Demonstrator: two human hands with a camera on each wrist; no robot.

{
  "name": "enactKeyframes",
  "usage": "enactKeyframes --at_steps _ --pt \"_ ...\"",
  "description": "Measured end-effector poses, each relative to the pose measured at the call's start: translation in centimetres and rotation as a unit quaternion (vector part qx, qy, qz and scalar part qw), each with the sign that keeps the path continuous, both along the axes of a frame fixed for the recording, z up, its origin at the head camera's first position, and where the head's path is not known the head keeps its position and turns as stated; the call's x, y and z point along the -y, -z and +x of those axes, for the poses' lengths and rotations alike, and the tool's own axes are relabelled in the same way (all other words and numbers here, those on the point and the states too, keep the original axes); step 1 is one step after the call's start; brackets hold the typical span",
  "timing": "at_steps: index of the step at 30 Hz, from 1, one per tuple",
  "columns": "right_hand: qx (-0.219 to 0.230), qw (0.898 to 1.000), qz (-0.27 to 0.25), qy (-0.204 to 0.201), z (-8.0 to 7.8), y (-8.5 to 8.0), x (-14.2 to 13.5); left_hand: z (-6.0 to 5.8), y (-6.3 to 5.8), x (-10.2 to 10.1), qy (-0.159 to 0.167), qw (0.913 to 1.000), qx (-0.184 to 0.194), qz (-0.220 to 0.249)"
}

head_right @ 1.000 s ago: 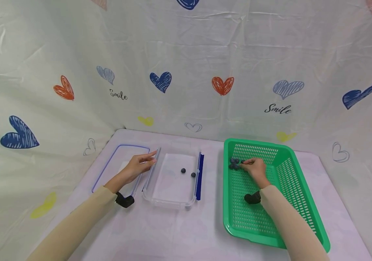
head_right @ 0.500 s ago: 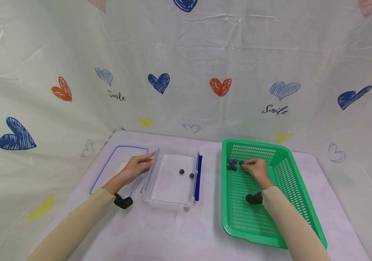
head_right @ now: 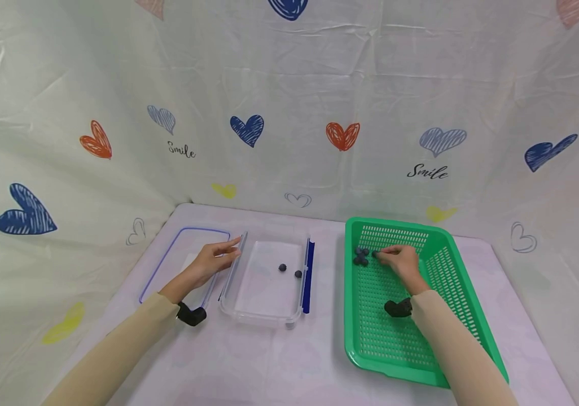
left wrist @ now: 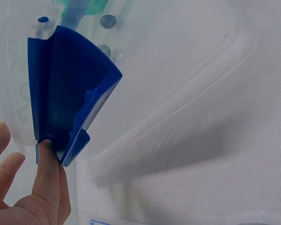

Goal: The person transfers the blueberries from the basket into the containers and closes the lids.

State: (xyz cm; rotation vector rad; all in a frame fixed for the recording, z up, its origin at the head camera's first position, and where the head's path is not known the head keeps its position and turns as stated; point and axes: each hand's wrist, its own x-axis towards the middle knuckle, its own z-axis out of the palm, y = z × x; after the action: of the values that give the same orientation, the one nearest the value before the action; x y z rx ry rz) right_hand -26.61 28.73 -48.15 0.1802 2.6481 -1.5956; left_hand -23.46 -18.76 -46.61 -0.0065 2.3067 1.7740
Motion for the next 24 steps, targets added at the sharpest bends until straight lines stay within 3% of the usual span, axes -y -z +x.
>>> enactKeyframes --at_steps 10,19,24 --pt "0.001 1.0 -0.004 -0.007 0.0 -0.3 0.0 0.0 0.2 0.0 -0.003 1.0 -0.004 -0.005" --pt "-0.019 0.995 -0.094 -0.001 0.0 -1.0 -0.2 0.0 0.4 0.2 -0.005 1.0 0.001 0.003" --pt "-0.028 0.995 -0.094 -0.01 0.1 -1.7 -0.6 -0.2 0.3 0.2 -0.002 1.0 0.003 0.005"
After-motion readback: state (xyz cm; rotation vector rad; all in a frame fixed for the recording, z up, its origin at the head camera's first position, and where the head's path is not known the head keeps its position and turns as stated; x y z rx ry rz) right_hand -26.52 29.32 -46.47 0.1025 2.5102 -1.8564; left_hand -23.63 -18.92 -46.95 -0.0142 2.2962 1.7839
